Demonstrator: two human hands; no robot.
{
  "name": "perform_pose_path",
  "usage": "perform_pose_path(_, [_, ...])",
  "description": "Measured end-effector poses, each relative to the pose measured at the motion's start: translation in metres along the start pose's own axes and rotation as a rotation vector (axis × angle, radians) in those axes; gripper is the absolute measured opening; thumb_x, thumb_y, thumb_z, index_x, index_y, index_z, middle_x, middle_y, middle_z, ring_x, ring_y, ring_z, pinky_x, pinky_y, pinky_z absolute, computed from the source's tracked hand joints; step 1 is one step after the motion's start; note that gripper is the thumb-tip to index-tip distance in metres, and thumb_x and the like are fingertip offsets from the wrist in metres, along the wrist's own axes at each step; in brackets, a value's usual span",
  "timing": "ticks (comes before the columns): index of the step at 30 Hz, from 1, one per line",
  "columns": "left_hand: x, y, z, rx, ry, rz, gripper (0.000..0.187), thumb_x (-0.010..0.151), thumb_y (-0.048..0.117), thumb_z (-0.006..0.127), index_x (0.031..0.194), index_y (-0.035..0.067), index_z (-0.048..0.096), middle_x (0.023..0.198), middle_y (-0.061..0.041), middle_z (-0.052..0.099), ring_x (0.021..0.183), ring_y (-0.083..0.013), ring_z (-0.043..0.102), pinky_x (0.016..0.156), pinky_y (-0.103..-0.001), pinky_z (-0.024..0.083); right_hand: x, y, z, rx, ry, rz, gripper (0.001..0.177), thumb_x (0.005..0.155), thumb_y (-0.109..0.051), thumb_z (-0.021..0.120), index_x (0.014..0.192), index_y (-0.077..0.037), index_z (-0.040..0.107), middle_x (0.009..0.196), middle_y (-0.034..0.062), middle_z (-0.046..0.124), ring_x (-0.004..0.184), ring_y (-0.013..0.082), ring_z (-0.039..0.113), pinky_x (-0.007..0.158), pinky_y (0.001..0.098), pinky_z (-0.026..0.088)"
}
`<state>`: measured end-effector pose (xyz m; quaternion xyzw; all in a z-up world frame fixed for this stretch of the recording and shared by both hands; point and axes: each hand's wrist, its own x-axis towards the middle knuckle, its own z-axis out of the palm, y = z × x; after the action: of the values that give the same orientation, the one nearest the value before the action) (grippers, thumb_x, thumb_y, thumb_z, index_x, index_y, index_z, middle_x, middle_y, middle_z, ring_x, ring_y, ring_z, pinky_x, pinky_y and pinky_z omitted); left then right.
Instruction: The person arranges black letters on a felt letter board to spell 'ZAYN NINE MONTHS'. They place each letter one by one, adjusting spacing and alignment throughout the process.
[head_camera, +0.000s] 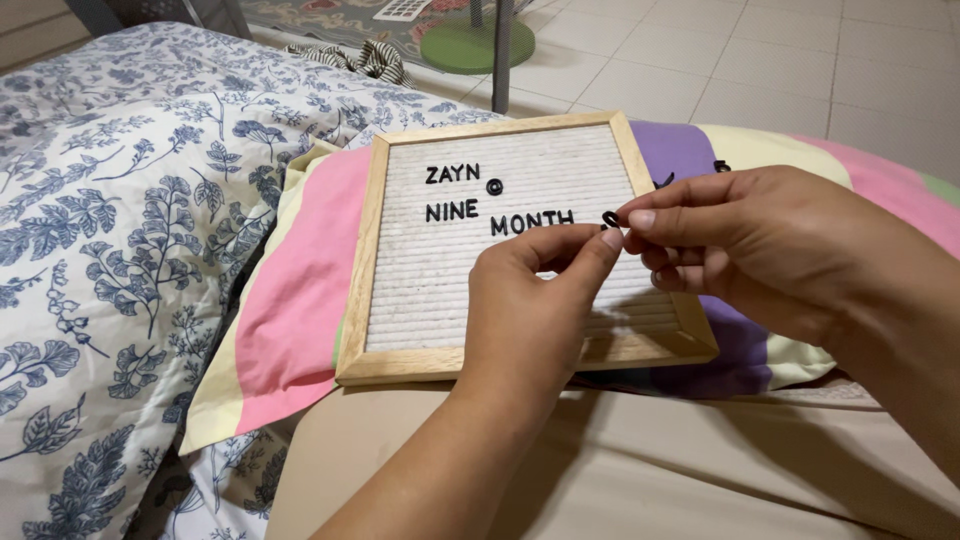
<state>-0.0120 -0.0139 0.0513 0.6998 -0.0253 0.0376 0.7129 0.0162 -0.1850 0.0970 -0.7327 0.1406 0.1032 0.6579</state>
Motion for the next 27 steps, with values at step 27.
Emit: perform_pose_path(27, [0.017, -0.028, -0.009, 0.673, 0.079, 0.345, 0.018, 0.088, 0.022, 0.071, 0.099, 0.013, 0.081, 0.102, -0.005, 0.069, 0.106, -0.0271, 0.056, 0.095, -0.042, 0.045, 0.059, 0.0, 0.001, -0.43, 0.016, -0.259, 0.025, 0.089, -0.02, 0.075, 0.103, 0.0, 0.079, 0.084, 0.0065, 0.073, 0.073, 0.0106, 0.06, 0.071, 0.0269, 0.049])
